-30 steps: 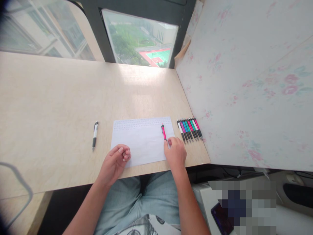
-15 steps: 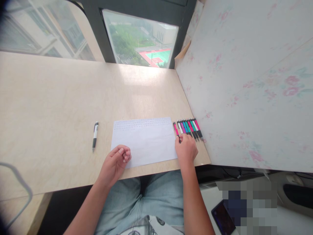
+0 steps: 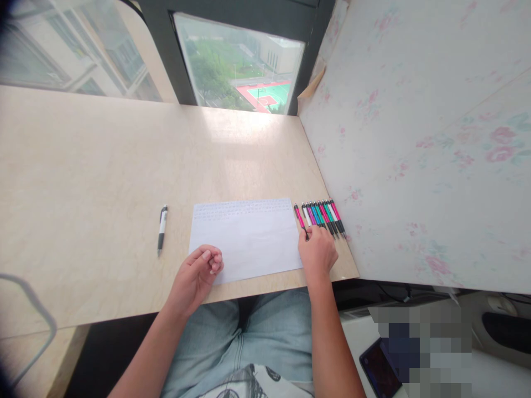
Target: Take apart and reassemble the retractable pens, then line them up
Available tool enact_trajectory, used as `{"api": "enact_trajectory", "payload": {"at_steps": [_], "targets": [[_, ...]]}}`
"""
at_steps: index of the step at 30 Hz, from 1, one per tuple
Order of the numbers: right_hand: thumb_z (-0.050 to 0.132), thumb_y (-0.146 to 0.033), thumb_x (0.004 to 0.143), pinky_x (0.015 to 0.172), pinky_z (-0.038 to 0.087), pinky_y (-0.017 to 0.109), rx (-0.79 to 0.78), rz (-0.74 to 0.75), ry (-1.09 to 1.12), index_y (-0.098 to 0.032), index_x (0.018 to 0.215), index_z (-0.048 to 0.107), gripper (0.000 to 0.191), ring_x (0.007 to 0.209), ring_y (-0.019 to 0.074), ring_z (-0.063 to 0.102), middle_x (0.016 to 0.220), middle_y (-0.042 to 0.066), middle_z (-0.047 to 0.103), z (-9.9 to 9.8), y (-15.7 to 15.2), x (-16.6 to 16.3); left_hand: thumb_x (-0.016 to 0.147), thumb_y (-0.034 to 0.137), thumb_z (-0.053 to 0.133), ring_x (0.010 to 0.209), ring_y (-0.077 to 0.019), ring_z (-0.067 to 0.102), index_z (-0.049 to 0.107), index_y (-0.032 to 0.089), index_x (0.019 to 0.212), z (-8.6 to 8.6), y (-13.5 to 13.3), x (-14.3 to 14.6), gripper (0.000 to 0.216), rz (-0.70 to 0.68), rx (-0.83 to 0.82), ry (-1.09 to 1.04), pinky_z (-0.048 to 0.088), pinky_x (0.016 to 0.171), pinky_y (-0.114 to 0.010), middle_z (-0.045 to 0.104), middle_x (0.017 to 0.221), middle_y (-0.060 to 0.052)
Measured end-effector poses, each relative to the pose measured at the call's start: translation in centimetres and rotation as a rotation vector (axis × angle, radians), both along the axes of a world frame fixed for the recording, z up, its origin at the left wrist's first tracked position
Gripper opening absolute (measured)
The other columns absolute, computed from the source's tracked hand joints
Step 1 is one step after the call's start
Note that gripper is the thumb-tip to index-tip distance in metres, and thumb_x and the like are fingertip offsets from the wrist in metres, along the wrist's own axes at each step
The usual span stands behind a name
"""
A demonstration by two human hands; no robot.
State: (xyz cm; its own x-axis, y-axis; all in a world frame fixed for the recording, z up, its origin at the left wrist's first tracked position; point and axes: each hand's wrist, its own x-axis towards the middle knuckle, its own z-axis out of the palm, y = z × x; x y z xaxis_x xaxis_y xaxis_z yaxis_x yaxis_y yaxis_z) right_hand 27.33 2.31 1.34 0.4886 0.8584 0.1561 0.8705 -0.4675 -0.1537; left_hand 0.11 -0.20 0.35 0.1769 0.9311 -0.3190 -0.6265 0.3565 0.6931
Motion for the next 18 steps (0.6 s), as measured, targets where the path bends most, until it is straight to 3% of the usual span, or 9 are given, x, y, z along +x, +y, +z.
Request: {"api": "enact_trajectory", "payload": {"at_steps": [10, 18], "targets": [[0.057, -0.031, 0.084, 0.057, 0.026, 0.028, 0.006, -0.011, 0.044, -0.018, 0.085, 0.068, 0.016, 0.077, 0.0192, 0.053, 0.086, 0.006, 0.063, -0.21, 0.03, -0.04, 0.084, 0.024, 0.065, 0.064, -0.0088, 0.049, 0.068, 0.014, 0.084, 0.1, 0.04, 0.03, 0.011, 0.003, -0.005, 0.005, 0.041, 0.059, -0.019, 0.059, 0.074, -0.003], [0.056, -0.032, 0.085, 0.055, 0.021, 0.028, 0.017, -0.022, -0.011, -0.019, 0.082, 0.066, 0.016, 0.076, 0.019, 0.052, 0.083, 0.005, 0.063, -0.12, -0.1, 0.13, 0.084, 0.023, 0.064, 0.063, -0.0082, 0.05, 0.068, 0.013, 0.084, 0.01, 0.04, -0.04, 0.011, -0.001, -0.005, 0.0, 0.04, 0.059, -0.018, 0.06, 0.074, -0.003]]}}
